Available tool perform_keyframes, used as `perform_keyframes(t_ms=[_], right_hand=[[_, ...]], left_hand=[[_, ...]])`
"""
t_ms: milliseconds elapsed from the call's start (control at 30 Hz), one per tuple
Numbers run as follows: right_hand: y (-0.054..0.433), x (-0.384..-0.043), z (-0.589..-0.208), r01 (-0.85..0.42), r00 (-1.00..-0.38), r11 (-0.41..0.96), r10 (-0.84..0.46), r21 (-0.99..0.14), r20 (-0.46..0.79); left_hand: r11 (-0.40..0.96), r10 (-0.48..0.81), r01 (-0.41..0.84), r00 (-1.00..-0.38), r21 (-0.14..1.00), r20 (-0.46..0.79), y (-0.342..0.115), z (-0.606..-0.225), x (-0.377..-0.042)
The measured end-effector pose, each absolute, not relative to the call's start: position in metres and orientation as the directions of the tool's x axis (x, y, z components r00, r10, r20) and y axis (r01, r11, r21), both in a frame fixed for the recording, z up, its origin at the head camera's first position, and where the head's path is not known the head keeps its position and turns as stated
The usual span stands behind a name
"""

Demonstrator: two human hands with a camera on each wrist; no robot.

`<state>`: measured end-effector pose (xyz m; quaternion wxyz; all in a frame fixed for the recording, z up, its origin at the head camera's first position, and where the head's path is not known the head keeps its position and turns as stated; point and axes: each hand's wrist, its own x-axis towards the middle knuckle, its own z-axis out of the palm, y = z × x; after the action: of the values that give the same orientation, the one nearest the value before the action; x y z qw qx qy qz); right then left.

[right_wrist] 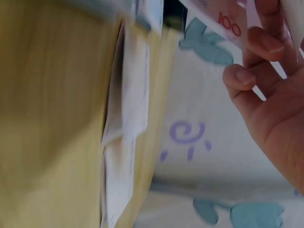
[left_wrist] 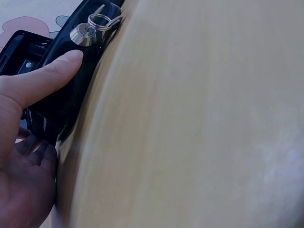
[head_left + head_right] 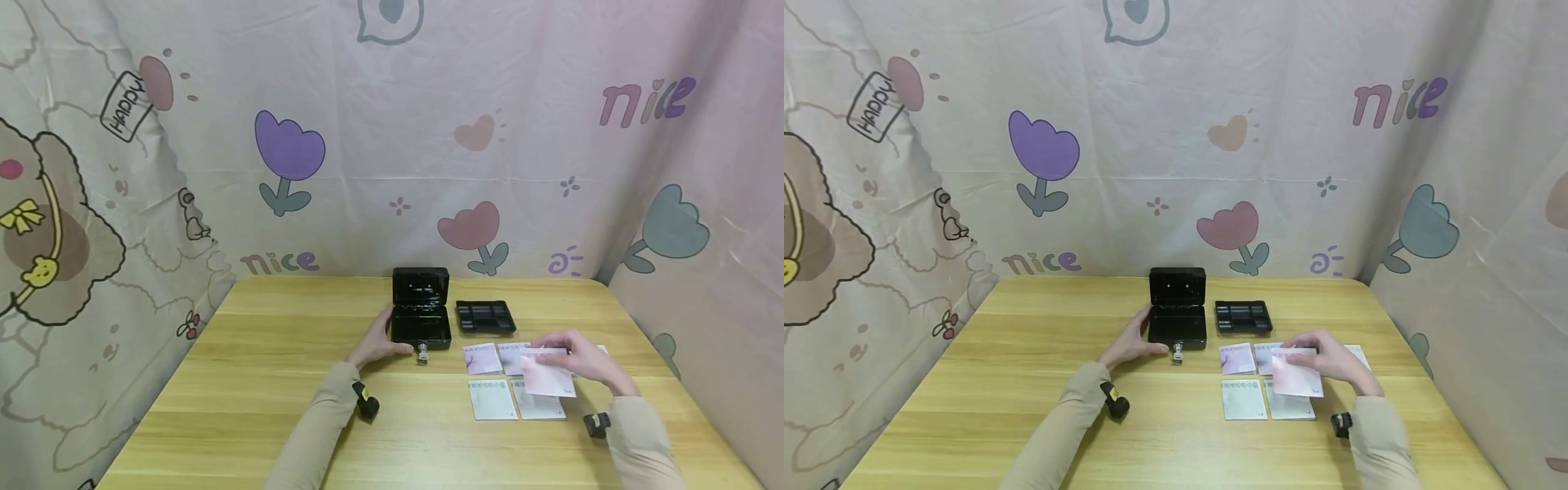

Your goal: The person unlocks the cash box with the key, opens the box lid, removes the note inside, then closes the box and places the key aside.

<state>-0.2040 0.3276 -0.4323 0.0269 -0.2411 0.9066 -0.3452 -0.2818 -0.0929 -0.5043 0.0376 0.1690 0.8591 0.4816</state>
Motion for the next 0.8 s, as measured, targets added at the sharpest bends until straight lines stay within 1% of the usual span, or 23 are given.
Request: perform_keyframes(t_ms=[167, 333, 567, 800], right_hand=[[0.351, -0.199, -0.439, -0.383, -0.896, 0.652, -0.435, -0.655, 0.09], [0.372, -0.199, -0.446, -0.375, -0.893, 0.631, -0.442, -0.679, 0.083], [0.394, -0.197, -0.456, -0.278, -0.918, 0.674, -0.397, -0.684, -0.018], [0.402, -0.195, -0.463, -0.317, -0.909, 0.669, -0.417, -0.672, 0.014]], left_hand=[[0.47, 0.332, 0.268, -0.937, 0.841, 0.113, -0.093, -0.505, -0.282], [0.464, 0.334, 0.273, -0.935, 0.843, 0.119, -0.093, -0.505, -0.283], [0.472, 0.335, 0.269, -0.936, 0.84, 0.112, -0.093, -0.502, -0.282], [0.473, 0.329, 0.251, -0.94, 0.844, 0.095, -0.093, -0.502, -0.282]])
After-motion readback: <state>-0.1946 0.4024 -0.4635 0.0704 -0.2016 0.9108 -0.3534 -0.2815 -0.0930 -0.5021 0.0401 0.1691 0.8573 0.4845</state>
